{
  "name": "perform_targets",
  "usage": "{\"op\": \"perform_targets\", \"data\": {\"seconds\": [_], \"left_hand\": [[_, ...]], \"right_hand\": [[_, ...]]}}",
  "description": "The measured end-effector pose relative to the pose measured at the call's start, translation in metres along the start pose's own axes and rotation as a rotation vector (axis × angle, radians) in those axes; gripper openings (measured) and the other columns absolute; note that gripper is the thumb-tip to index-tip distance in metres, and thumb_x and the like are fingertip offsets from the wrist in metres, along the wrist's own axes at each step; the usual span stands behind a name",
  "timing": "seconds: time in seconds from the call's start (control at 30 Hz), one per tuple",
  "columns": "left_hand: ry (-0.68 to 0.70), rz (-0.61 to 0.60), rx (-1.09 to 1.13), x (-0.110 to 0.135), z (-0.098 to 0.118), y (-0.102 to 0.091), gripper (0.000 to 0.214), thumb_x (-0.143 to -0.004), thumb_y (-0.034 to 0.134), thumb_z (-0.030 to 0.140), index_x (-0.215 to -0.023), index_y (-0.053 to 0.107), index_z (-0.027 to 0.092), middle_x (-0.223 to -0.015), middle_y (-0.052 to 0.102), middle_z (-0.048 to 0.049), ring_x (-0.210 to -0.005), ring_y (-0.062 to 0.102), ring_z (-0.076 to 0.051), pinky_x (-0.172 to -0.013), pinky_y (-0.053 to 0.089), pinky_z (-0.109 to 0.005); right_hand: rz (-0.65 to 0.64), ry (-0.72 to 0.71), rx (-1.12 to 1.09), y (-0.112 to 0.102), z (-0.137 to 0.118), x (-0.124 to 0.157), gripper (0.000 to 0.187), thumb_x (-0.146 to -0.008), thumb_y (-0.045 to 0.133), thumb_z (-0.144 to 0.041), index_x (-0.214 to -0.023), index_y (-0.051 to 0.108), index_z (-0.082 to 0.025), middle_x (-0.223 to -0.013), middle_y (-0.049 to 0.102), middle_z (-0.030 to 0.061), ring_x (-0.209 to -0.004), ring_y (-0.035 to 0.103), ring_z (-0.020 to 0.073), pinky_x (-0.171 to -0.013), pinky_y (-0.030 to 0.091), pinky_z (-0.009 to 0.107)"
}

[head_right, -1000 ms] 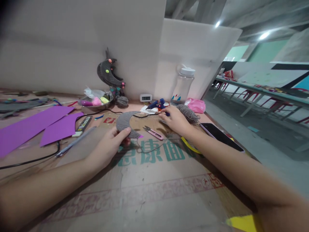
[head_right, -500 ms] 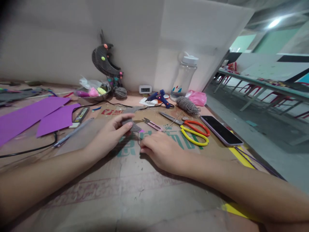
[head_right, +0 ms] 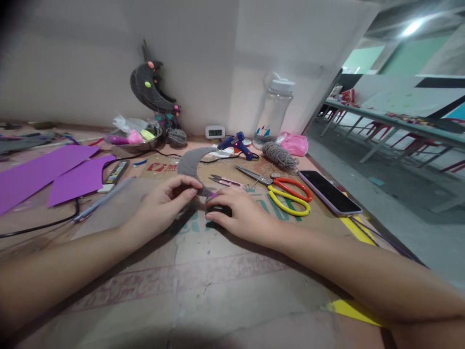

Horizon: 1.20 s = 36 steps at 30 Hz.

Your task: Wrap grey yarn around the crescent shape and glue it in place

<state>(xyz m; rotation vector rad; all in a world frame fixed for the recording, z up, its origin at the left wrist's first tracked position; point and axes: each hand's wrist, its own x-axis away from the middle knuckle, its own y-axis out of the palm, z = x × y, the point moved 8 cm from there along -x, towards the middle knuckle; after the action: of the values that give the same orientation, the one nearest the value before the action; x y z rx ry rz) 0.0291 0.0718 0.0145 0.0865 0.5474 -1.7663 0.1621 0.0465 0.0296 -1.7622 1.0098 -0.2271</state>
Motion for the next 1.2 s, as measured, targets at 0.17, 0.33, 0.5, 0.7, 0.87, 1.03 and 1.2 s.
{"op": "perform_targets", "data": {"seconds": [0.17,0.33,0.5,0.7,0.87,1.03,1.2], "left_hand": [[0.083,-0.021,-0.184,0.009,0.015,0.004,0.018,-0.095,0.048,0.025,-0.109,0.059,0.023,-0.107,0.063,-0.003,-0.098,0.059,-0.017,-0.088,0.046,-0.032],[0.178,-0.059,-0.357,0.014,0.024,0.011,0.028,-0.088,0.06,0.021,-0.115,0.054,0.02,-0.113,0.06,-0.0057,-0.103,0.059,-0.019,-0.09,0.048,-0.036],[0.209,-0.1,-0.41,0.015,0.022,0.015,0.028,-0.088,0.062,0.027,-0.112,0.052,0.02,-0.111,0.059,-0.0066,-0.101,0.06,-0.021,-0.086,0.05,-0.037],[0.199,-0.097,-0.401,0.015,0.025,0.013,0.025,-0.087,0.063,0.028,-0.108,0.051,0.021,-0.107,0.06,-0.0045,-0.101,0.059,-0.02,-0.086,0.048,-0.036],[0.213,-0.108,-0.391,0.015,0.025,0.014,0.024,-0.086,0.064,0.031,-0.104,0.052,0.022,-0.104,0.06,-0.0028,-0.1,0.058,-0.019,-0.086,0.047,-0.035],[0.219,-0.144,-0.39,0.016,0.025,0.016,0.025,-0.086,0.064,0.036,-0.105,0.052,0.024,-0.104,0.06,-0.0027,-0.099,0.058,-0.02,-0.085,0.047,-0.035],[0.256,-0.171,-0.373,0.018,0.029,0.018,0.02,-0.088,0.061,0.034,-0.103,0.053,0.023,-0.1,0.06,-0.003,-0.096,0.058,-0.02,-0.083,0.046,-0.034]], "right_hand": [[-0.016,0.048,-0.114,0.006,-0.007,0.004,0.014,-0.094,0.053,-0.023,-0.088,0.065,-0.017,-0.089,0.07,0.0025,-0.083,0.063,0.0144,-0.079,0.046,0.027],[0.032,-0.06,0.131,0.0,-0.021,0.013,0.019,-0.095,0.046,-0.023,-0.092,0.063,-0.014,-0.084,0.067,0.0074,-0.078,0.06,0.0189,-0.073,0.044,0.031],[0.087,-0.178,0.165,-0.007,-0.032,0.017,0.02,-0.095,0.048,-0.025,-0.094,0.064,-0.014,-0.081,0.068,0.0072,-0.074,0.06,0.0178,-0.069,0.044,0.029],[0.226,-0.16,0.073,-0.033,-0.032,0.016,0.013,-0.095,0.051,-0.022,-0.092,0.063,-0.017,-0.083,0.068,0.002,-0.074,0.061,0.0123,-0.069,0.044,0.023],[0.26,-0.13,0.04,-0.038,-0.028,0.014,0.012,-0.094,0.054,-0.024,-0.089,0.063,-0.018,-0.079,0.067,0.0,-0.069,0.06,0.0106,-0.066,0.043,0.021],[0.256,-0.093,0.013,-0.037,-0.028,0.013,0.013,-0.094,0.054,-0.025,-0.088,0.064,-0.019,-0.079,0.067,0.0003,-0.069,0.06,0.0113,-0.065,0.043,0.021],[0.255,-0.12,-0.003,-0.037,-0.031,0.013,0.012,-0.094,0.055,-0.023,-0.087,0.064,-0.018,-0.078,0.067,-0.0003,-0.069,0.059,0.0106,-0.065,0.043,0.021]]}}
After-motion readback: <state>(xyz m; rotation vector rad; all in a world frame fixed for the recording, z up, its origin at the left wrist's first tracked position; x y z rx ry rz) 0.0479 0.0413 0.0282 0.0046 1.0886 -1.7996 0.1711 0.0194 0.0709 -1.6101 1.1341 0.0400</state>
